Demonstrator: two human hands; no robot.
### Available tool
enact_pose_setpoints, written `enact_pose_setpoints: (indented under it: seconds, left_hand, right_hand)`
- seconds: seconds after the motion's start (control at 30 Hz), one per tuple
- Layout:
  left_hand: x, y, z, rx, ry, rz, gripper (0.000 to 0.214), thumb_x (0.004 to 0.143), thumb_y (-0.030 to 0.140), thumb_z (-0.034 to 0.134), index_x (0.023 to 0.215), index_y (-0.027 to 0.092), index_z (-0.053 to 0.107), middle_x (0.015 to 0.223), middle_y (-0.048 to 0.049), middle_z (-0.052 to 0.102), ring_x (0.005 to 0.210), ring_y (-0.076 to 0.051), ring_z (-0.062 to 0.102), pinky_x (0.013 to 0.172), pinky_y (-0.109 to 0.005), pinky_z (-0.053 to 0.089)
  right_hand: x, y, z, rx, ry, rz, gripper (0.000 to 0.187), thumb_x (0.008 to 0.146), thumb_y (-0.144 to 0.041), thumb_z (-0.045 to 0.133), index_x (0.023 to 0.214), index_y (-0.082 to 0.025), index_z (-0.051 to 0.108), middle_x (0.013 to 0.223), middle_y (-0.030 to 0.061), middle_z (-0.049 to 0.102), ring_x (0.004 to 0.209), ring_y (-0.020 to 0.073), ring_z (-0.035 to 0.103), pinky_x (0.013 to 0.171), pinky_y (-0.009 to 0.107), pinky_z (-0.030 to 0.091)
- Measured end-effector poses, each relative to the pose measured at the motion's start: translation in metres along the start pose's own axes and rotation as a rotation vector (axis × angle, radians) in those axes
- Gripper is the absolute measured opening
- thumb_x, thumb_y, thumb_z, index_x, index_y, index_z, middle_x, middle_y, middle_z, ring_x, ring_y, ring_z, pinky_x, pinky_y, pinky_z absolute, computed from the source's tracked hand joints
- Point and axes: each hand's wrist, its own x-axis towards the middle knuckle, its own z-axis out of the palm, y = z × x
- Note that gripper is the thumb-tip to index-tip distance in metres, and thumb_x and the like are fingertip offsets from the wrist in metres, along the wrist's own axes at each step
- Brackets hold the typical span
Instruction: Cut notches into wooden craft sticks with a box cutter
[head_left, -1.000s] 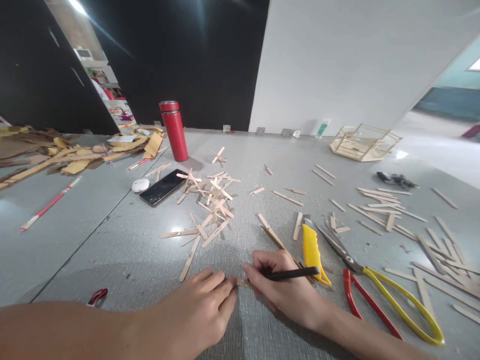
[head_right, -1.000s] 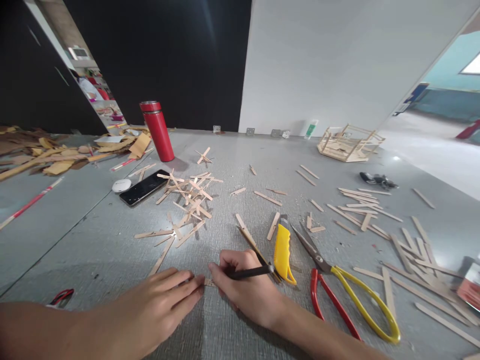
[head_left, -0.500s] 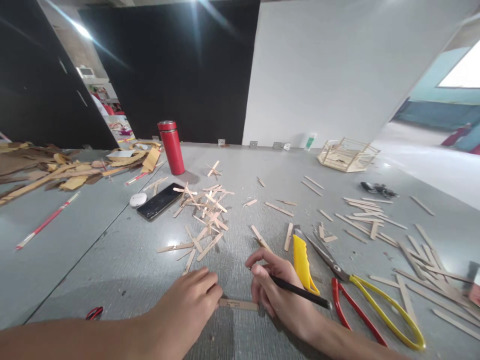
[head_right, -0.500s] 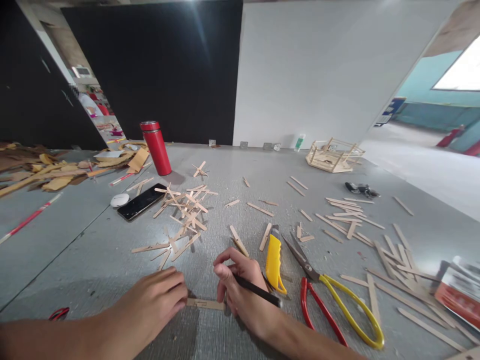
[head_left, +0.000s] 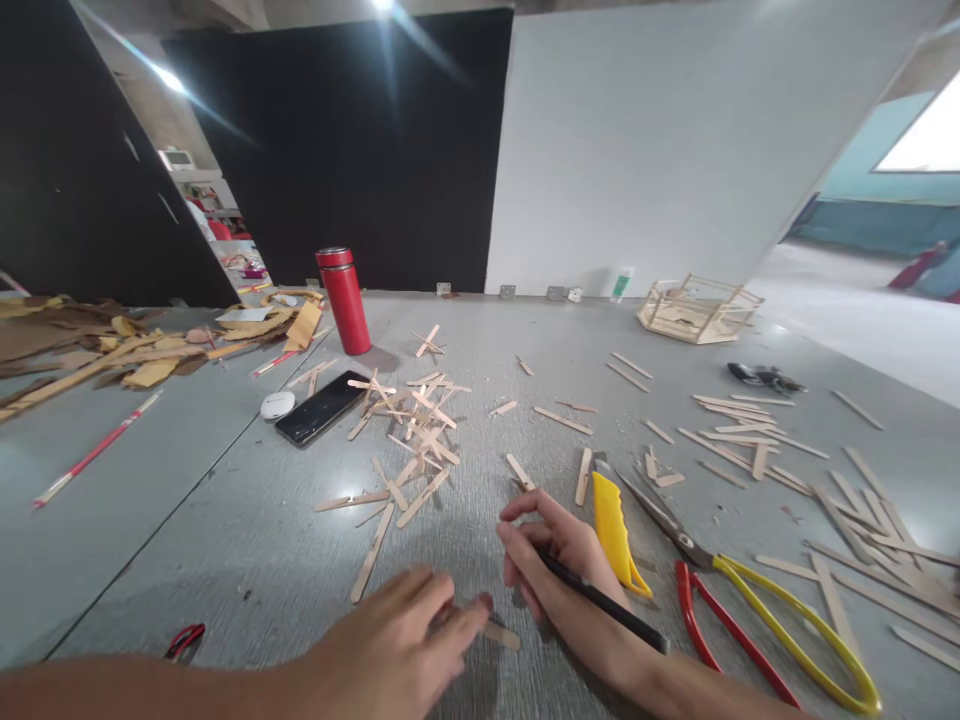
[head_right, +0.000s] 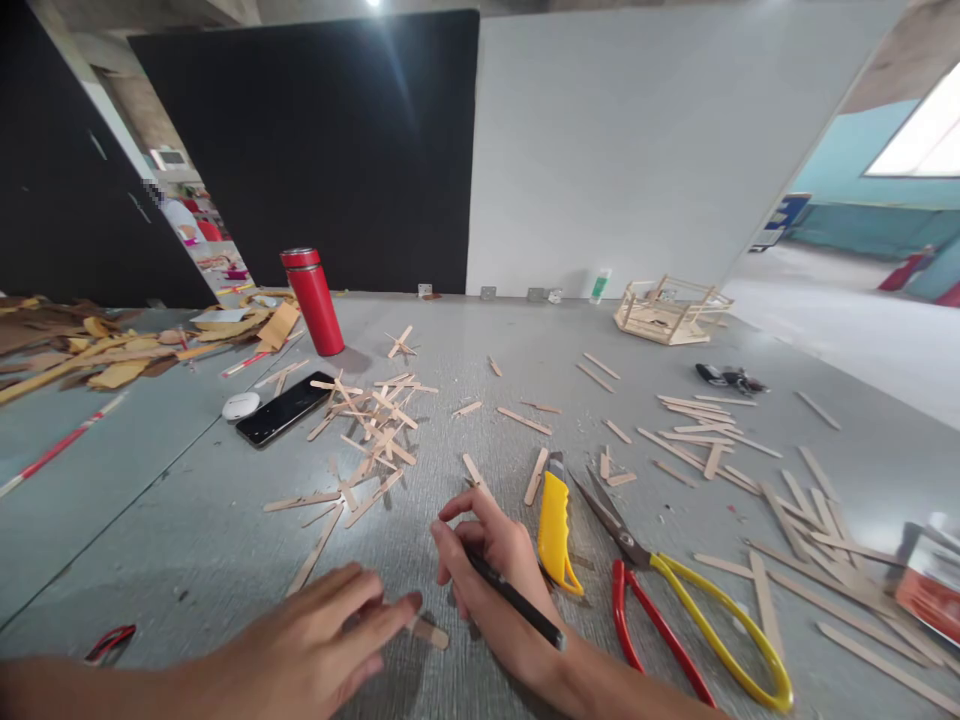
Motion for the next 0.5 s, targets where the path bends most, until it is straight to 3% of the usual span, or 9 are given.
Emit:
enact_pose_setpoints:
  seconds: [0.07,0.13,0.2,0.27,0.37,0.43,0.5]
  left_hand:
    - [-0.001,0.007,-0.001,0.018,-0.008,0.038,0.044,0.090,0.020,0.072,0.132,0.017,0.059,0.104,-0.0068,0.066,0.091,-0.024,0.064,0.079,-0.034,0.056]
    - [0.001,0.010,-0.007,0.044,-0.037,0.051,0.037,0.091,0.024,0.072,0.126,0.017,0.062,0.106,-0.0078,0.067,0.092,-0.025,0.063,0.080,-0.036,0.055]
    - [0.005,0.007,-0.018,0.034,-0.097,0.052,0.029,0.089,0.017,0.068,0.117,0.015,0.064,0.108,-0.0082,0.066,0.100,-0.027,0.063,0.089,-0.040,0.054]
    - [0.009,0.002,-0.028,0.016,-0.140,0.057,0.030,0.078,0.014,0.070,0.107,0.013,0.064,0.109,-0.0089,0.065,0.096,-0.027,0.061,0.090,-0.043,0.054]
    - [0.013,-0.003,-0.034,0.076,-0.140,-0.039,0.034,0.067,0.005,0.068,0.101,0.013,0.065,0.112,-0.0098,0.064,0.096,-0.028,0.060,0.090,-0.046,0.053]
    - [0.013,-0.003,-0.034,0.095,-0.123,-0.085,0.036,0.073,0.003,0.066,0.108,0.014,0.065,0.112,-0.0098,0.064,0.097,-0.028,0.061,0.088,-0.046,0.053]
    - [0.013,-0.001,-0.034,0.057,-0.133,-0.036,0.033,0.084,0.007,0.063,0.116,0.016,0.064,0.110,-0.0090,0.064,0.100,-0.028,0.062,0.087,-0.044,0.053]
  right_hand:
    - [0.000,0.000,-0.001,-0.010,-0.007,-0.001,0.031,0.102,-0.053,0.058,0.105,-0.023,0.053,0.064,-0.0068,0.062,0.042,0.0062,0.045,0.041,0.018,0.034]
    - [0.000,-0.001,-0.001,-0.017,-0.020,-0.003,0.031,0.102,-0.053,0.058,0.106,-0.023,0.053,0.064,-0.0068,0.062,0.042,0.0060,0.046,0.041,0.018,0.034]
    - [0.000,-0.001,-0.002,-0.022,-0.026,-0.009,0.031,0.102,-0.053,0.058,0.106,-0.023,0.053,0.063,-0.0070,0.062,0.042,0.0059,0.046,0.041,0.018,0.035]
    - [0.001,0.000,-0.002,-0.031,-0.020,-0.018,0.030,0.103,-0.052,0.057,0.105,-0.022,0.054,0.063,-0.0069,0.062,0.042,0.0057,0.046,0.041,0.018,0.035]
    - [0.001,0.000,-0.002,-0.043,-0.009,-0.045,0.028,0.105,-0.050,0.055,0.105,-0.022,0.055,0.064,-0.0062,0.063,0.042,0.0051,0.046,0.043,0.019,0.037]
    - [0.001,-0.001,-0.002,-0.035,0.002,-0.053,0.028,0.104,-0.049,0.057,0.104,-0.022,0.055,0.064,-0.0058,0.064,0.042,0.0049,0.047,0.043,0.019,0.037]
    - [0.002,-0.003,-0.002,-0.024,0.012,-0.047,0.030,0.103,-0.051,0.058,0.098,-0.022,0.055,0.064,-0.0048,0.066,0.041,0.0049,0.046,0.041,0.019,0.035]
